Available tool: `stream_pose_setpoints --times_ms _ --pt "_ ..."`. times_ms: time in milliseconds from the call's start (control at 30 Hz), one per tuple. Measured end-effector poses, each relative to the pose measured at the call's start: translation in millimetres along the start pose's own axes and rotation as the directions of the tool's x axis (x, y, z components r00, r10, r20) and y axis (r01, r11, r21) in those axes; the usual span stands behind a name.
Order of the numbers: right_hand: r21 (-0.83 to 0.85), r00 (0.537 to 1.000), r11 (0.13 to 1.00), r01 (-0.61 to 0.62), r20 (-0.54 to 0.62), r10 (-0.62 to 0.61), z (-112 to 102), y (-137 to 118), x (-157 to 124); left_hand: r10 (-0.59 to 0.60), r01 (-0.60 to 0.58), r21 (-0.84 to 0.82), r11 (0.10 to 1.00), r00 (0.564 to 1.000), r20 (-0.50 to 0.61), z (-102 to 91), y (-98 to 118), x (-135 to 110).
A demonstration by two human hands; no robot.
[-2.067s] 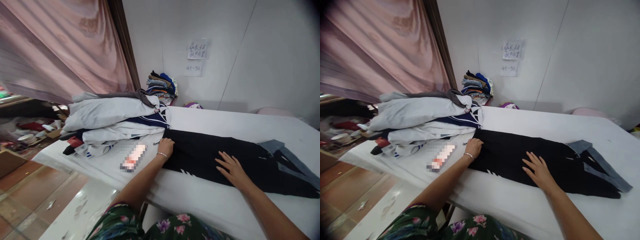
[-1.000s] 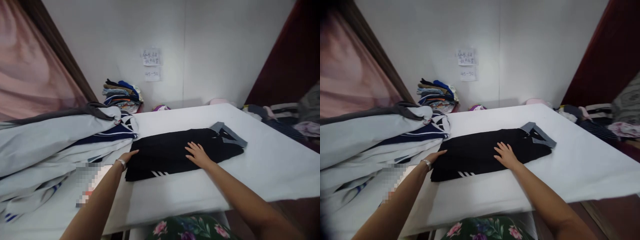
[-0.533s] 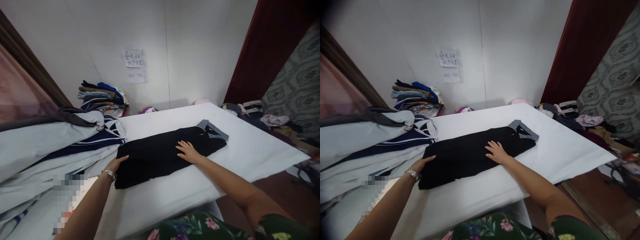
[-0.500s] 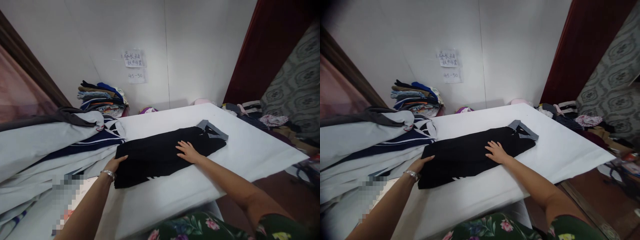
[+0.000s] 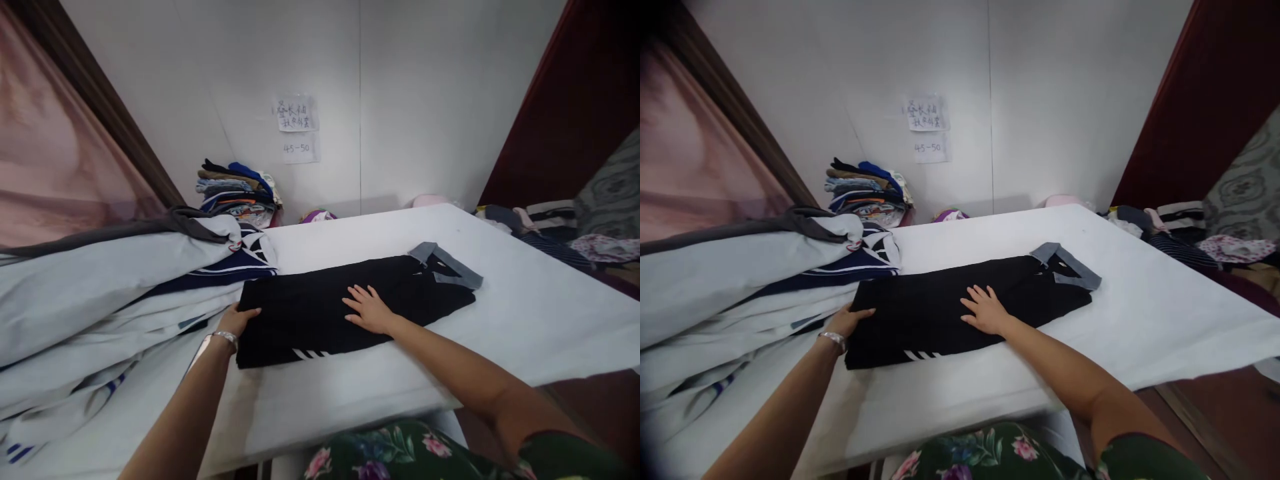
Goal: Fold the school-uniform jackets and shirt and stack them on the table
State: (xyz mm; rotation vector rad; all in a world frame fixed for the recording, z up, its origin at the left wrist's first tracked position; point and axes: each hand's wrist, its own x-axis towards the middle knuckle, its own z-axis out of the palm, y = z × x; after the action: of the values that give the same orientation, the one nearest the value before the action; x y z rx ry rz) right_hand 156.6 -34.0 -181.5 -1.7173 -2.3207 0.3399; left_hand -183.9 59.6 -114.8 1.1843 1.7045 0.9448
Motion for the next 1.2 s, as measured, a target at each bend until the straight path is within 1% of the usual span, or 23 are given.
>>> stream_pose_setpoints --times_ms 67,133,200,233,267,300,367,433,467,500,567,633,700,767,833,867,900,933,1000,1067,1100,1133,1200 --pt "0.053 1.0 0.999 -0.011 0.006 0.01 -2.3 1.1 -0.2 -0.011 0.013 -0.029 0.999 0.998 0.054 -1.1 15.1 -2.0" --pt "0.167 0.999 0.986 -0.026 -0.024 0.031 -9.6 -1.8 0.6 0.023 -0.018 -0.053 0.998 0.996 0.092 0.1 36.9 -6.2" --pt "0.359 0.991 0.933 -0.011 -0.117 0.057 -19.8 -9.5 3.3 0.092 -0.089 -0.033 0.995 0.991 0.102 5.9 64.4 -13.3" --pt "0.48 0.983 0.877 0.016 -0.168 0.074 -25.5 -14.8 5.2 0.137 -0.138 -0.001 0.99 0.985 0.105 11.1 79.7 -18.0" --pt "0.604 0.973 0.795 0.051 -0.21 0.097 -31.4 -20.7 7.5 0.189 -0.195 0.046 0.98 0.975 0.113 18.3 95.5 -23.5" --pt "0.719 0.964 0.689 0.091 -0.238 0.121 -37.5 -26.8 9.8 0.25 -0.263 0.099 0.96 0.96 0.129 27.6 111.5 -29.7" --pt "0.89 0.95 0.428 0.158 -0.255 0.179 -49.5 -38.2 14.5 0.375 -0.411 0.204 0.889 0.907 0.19 52.2 142.5 -44.2" --pt "0.964 0.944 0.177 0.196 -0.235 0.232 -60.1 -46.4 17.9 0.465 -0.536 0.298 0.79 0.84 0.281 84.4 169.0 -60.1" --pt "0.975 0.944 0.075 0.21 -0.222 0.245 -64.3 -48.5 18.6 0.486 -0.579 0.341 0.741 0.812 0.322 102.7 179.5 -67.9" --pt "0.975 0.944 -0.004 0.222 -0.214 0.252 -67.7 -49.1 18.6 0.497 -0.612 0.378 0.694 0.788 0.364 121.9 188.0 -75.3" --pt "0.964 0.94 -0.096 0.249 -0.217 0.264 -71.5 -45.1 15.5 0.49 -0.654 0.435 0.619 0.754 0.438 161.7 198.3 -88.7" --pt "0.952 0.926 -0.134 0.277 -0.227 0.302 -72.1 -34.7 8.4 0.481 -0.687 0.461 0.562 0.725 0.493 199.8 201.8 -100.8" --pt "0.943 0.91 -0.161 0.29 -0.22 0.351 -71.5 -20.2 -1.9 0.421 -0.69 0.461 0.559 0.714 0.559 232.3 202.7 -113.2" --pt "0.93 0.904 -0.197 0.311 -0.226 0.362 -71.5 -5.6 -13.3 0.318 -0.659 0.399 0.638 0.697 0.643 255.6 204.5 -125.4" --pt "0.899 0.903 -0.246 0.361 -0.272 0.333 -72.4 6.2 -23.8 0.256 -0.597 0.261 0.759 0.641 0.724 266.6 207.9 -133.8" --pt "0.879 0.899 -0.271 0.392 -0.304 0.316 -72.8 10.8 -28.2 0.273 -0.57 0.169 0.804 0.606 0.747 267.1 209.3 -134.9" --pt "0.861 0.894 -0.291 0.416 -0.33 0.301 -72.8 14.8 -31.8 0.325 -0.56 0.074 0.825 0.578 0.748 264.4 209.5 -133.4" --pt "0.851 0.89 -0.299 0.431 -0.346 0.297 -72.2 18.2 -34.7 0.402 -0.573 -0.009 0.82 0.564 0.721 259.1 207.8 -129.1" --pt "0.855 0.883 -0.281 0.435 -0.346 0.317 -69.1 24.5 -37.9 0.561 -0.65 -0.085 0.755 0.575 0.595 243.8 196.1 -114.1" --pt "0.873 0.878 -0.244 0.423 -0.328 0.348 -64.4 30.3 -38.0 0.643 -0.721 -0.002 0.692 0.616 0.454 228.4 171.6 -96.3" --pt "0.88 0.879 -0.233 0.415 -0.321 0.353 -61.9 33.0 -36.9 0.643 -0.736 0.091 0.671 0.638 0.424 222.9 155.6 -88.9" --pt "0.884 0.885 -0.232 0.405 -0.315 0.344 -59.5 35.3 -35.3 0.638 -0.753 0.18 0.634 0.639 0.429 219.8 138.5 -83.8" --pt "0.883 0.901 -0.262 0.389 -0.306 0.306 -56.0 39.5 -30.8 0.618 -0.794 0.254 0.552 0.594 0.515 221.0 106.3 -81.1"
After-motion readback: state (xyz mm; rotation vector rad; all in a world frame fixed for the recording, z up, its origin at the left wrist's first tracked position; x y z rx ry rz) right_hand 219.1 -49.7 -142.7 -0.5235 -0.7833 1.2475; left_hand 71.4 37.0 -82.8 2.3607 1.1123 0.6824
